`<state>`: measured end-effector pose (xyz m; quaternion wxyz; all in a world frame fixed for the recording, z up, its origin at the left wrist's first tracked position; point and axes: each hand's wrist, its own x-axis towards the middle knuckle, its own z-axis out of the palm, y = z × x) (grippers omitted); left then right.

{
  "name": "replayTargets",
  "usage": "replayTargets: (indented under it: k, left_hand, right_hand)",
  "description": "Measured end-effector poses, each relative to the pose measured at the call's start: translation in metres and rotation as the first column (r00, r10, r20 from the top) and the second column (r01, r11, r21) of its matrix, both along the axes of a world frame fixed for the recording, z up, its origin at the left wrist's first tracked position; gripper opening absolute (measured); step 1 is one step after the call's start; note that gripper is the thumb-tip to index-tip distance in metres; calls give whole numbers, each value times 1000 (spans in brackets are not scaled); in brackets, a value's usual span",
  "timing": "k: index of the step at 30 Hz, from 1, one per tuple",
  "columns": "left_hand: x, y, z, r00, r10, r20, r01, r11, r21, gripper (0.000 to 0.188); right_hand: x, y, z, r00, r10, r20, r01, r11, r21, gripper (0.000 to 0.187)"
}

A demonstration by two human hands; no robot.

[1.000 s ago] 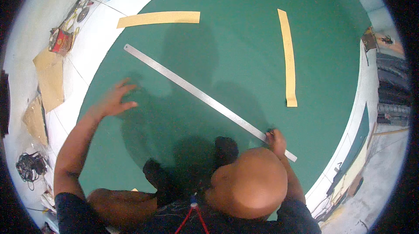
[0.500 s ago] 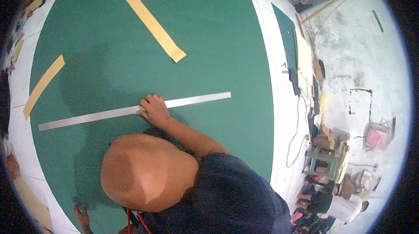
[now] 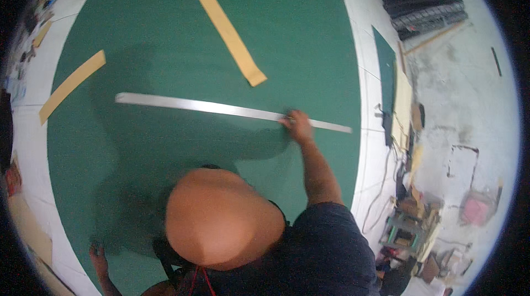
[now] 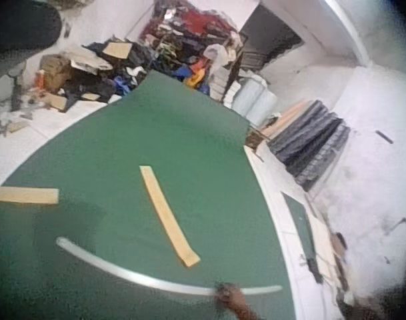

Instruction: The person places a rectangular sheet of light-colored paper on a green surface and uses a small handheld blade to cut along its edges. They reposition the paper multiple times to trim different sides and then cut a separate strip of paper using a metal ruler as a guide.

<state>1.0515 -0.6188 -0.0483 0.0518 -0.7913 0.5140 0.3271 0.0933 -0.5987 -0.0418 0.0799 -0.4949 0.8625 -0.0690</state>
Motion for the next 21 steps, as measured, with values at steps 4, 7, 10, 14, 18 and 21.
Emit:
replayTargets:
  k: [4,7,10,14,18,21]
  left_hand:
    - [3,12,12,999,38,-11,-38,999,-16,47]
    - [10,26,17,999,41,-10,-41,999,-2,44]
    - [2,38,24,998,69,11,-68,997,-21,43]
    - [12,72,60,995,98,21,-97,994,-59,45]
    - [-6,94,63,999,-51,19,52,995,-87,47]
    - [-38,113,39,988,146,45,-136,976,-172,49]
  right_hand:
    - [-36,-1,20,903,-382,-196,420,881,217,41]
    - [-27,-46,16,899,-424,-109,424,905,-26,37]
    - [27,-123,-5,1000,-8,-15,5,982,-188,31]
    - [182,-254,25,861,485,152,-437,859,-267,28]
    - [266,-335,37,589,799,125,-792,601,-108,35]
    - [341,-392,57,373,922,100,-928,369,58,38]
